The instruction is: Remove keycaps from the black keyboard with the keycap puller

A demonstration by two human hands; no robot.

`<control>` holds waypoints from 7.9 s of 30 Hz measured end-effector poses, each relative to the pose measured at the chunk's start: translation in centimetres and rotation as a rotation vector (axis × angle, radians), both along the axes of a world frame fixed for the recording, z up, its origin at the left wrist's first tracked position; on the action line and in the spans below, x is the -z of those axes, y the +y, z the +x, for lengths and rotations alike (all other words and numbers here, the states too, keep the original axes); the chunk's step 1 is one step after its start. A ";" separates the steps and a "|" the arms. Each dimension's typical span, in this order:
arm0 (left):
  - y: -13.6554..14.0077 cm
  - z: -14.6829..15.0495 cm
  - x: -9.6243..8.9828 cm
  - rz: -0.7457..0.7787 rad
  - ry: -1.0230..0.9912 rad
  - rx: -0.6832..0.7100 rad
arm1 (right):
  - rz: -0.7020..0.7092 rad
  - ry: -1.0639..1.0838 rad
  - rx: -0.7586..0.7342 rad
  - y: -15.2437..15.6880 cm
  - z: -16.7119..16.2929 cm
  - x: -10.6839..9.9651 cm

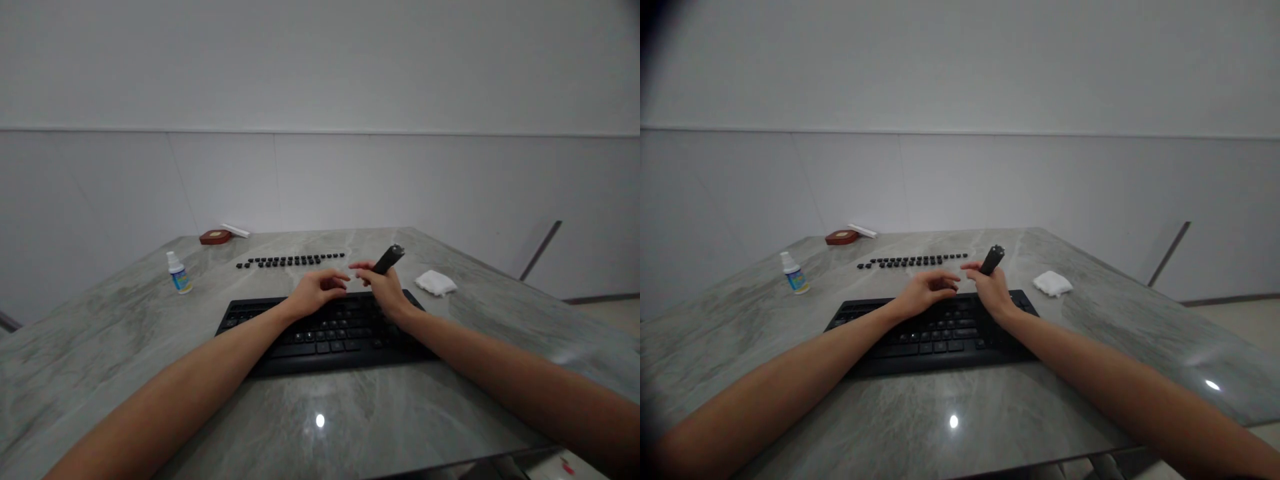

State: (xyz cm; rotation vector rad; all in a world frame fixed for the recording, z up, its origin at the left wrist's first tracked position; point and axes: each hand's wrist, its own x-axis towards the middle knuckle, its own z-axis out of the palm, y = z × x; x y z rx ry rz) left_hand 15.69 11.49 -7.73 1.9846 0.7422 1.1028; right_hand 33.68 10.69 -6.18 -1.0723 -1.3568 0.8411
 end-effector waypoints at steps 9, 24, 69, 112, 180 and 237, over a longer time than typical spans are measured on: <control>2.9 -1.5 0.4 -0.372 -0.680 -0.333 | -0.121 -0.213 -0.153 7.4 -4.9 -2.0; 3.1 -1.7 0.2 -0.540 -0.747 -0.428 | 0.008 -0.433 -0.113 7.8 -5.6 1.2; 3.7 -1.7 0.8 -0.454 -0.474 -0.630 | -0.337 -0.790 0.149 17.0 -4.3 2.4; -0.7 -0.4 -0.7 0.480 0.481 0.178 | 0.457 -0.808 -0.317 -2.2 2.9 1.2; -0.5 -0.2 -0.4 0.372 0.505 0.057 | 0.328 -0.759 -0.272 -1.1 3.5 1.4; -0.2 -0.2 0.0 0.505 0.471 0.065 | -0.024 -0.896 -0.033 -1.6 1.7 0.4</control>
